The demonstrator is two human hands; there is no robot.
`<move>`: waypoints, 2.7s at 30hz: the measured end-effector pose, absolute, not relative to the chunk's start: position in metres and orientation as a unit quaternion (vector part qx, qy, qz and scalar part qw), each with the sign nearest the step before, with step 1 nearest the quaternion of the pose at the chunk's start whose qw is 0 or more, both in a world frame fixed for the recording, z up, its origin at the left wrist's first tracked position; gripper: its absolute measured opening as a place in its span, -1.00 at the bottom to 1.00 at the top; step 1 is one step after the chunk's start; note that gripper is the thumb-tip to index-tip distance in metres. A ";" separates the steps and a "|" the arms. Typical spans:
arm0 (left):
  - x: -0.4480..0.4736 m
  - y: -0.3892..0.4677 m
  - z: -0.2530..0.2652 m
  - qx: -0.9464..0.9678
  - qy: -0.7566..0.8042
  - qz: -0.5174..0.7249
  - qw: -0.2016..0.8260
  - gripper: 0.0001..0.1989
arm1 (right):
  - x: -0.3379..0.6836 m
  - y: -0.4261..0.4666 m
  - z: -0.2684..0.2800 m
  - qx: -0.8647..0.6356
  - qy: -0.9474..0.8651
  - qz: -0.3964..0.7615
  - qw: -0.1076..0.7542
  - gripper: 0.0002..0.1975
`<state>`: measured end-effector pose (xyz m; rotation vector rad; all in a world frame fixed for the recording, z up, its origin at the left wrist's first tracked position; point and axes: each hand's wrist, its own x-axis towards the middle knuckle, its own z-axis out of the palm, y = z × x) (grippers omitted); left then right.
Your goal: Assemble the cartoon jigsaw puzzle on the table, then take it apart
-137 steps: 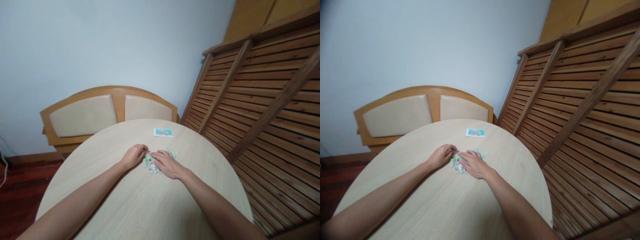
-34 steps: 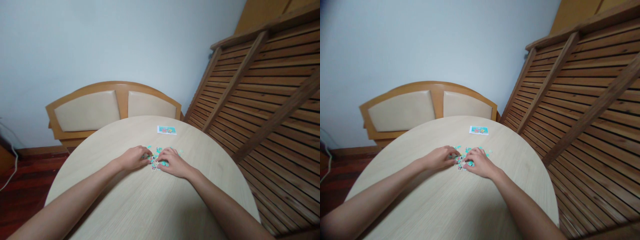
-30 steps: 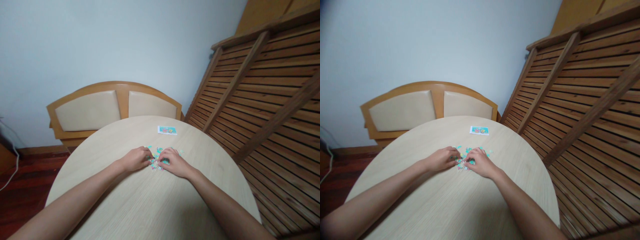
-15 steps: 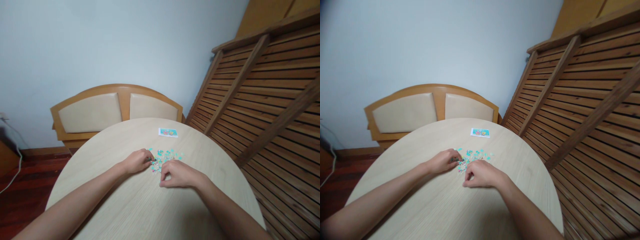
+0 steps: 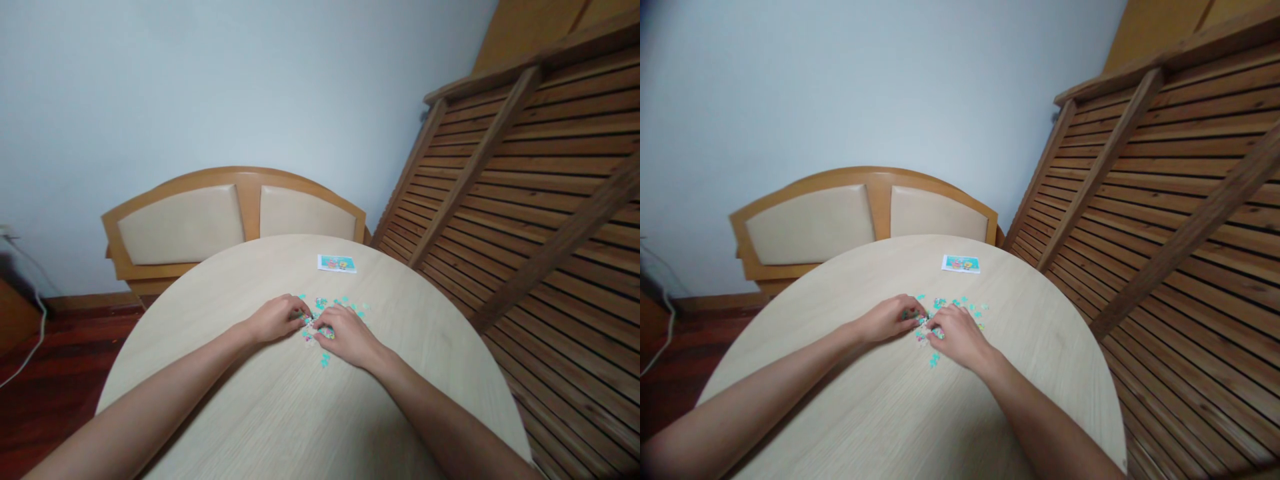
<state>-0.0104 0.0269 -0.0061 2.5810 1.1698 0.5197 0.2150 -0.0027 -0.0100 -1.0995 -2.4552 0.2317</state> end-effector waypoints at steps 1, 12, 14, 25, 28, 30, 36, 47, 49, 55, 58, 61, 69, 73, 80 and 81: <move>-0.012 0.028 -0.005 0.884 0.411 0.183 0.126 -0.79 | 0.216 -0.003 -0.009 -0.398 -0.887 0.083 0.221 -0.91; -0.036 0.044 -0.007 0.853 0.493 0.156 0.069 -0.83 | 0.222 -0.002 0.005 -0.411 -0.881 0.069 0.224 -0.87; -0.037 0.044 -0.005 0.859 0.484 0.154 0.066 -0.82 | 0.228 -0.003 0.010 -0.392 -0.890 0.103 0.209 -0.88; -0.030 0.032 0.009 0.910 0.393 0.099 0.088 -0.82 | 0.252 -0.006 0.018 -0.380 -0.888 0.253 0.059 -0.90; -0.029 0.031 0.009 0.913 0.387 0.090 0.091 -0.84 | 0.248 -0.003 0.017 -0.389 -0.894 0.186 0.121 -0.91; -0.029 0.030 0.009 0.915 0.383 0.088 0.095 -0.83 | 0.245 -0.001 0.014 -0.387 -0.897 0.137 0.165 -0.86; -0.029 0.030 0.007 0.917 0.372 0.084 0.120 -0.87 | 0.249 0.008 0.004 -0.391 -0.899 0.111 0.161 -0.86; -0.030 0.028 0.007 0.887 0.373 0.103 0.251 -0.82 | 0.261 0.011 0.007 -0.403 -0.891 0.120 0.172 -0.84; -0.030 0.028 0.007 0.880 0.370 0.110 0.278 -0.78 | 0.255 0.010 0.005 -0.385 -0.898 0.106 0.186 -0.83; -0.026 0.026 0.004 0.873 0.330 0.110 0.341 -0.83 | 0.241 0.006 -0.002 -0.382 -0.903 0.073 0.184 -0.88; -0.025 0.025 0.002 0.873 0.311 0.086 0.366 -0.84 | 0.238 0.005 -0.004 -0.389 -0.900 0.077 0.182 -0.91; -0.026 0.024 0.001 0.867 0.312 0.074 0.382 -0.83 | 0.234 0.004 -0.004 -0.399 -0.893 0.086 0.191 -0.94; -0.029 0.029 0.004 0.906 0.330 0.110 0.241 -0.85 | 0.245 0.003 0.009 -0.371 -0.895 0.155 0.195 -0.92; -0.030 0.032 -0.001 0.919 0.326 0.103 0.196 -0.83 | 0.261 0.002 0.016 -0.391 -0.874 0.265 0.116 -0.92; -0.031 0.032 -0.004 0.920 0.325 0.103 0.194 -0.88 | 0.264 -0.003 0.023 -0.405 -0.858 0.313 0.034 -0.88; -0.031 0.032 -0.003 0.920 0.325 0.102 0.192 -0.89 | 0.263 -0.004 0.024 -0.405 -0.859 0.313 0.028 -0.89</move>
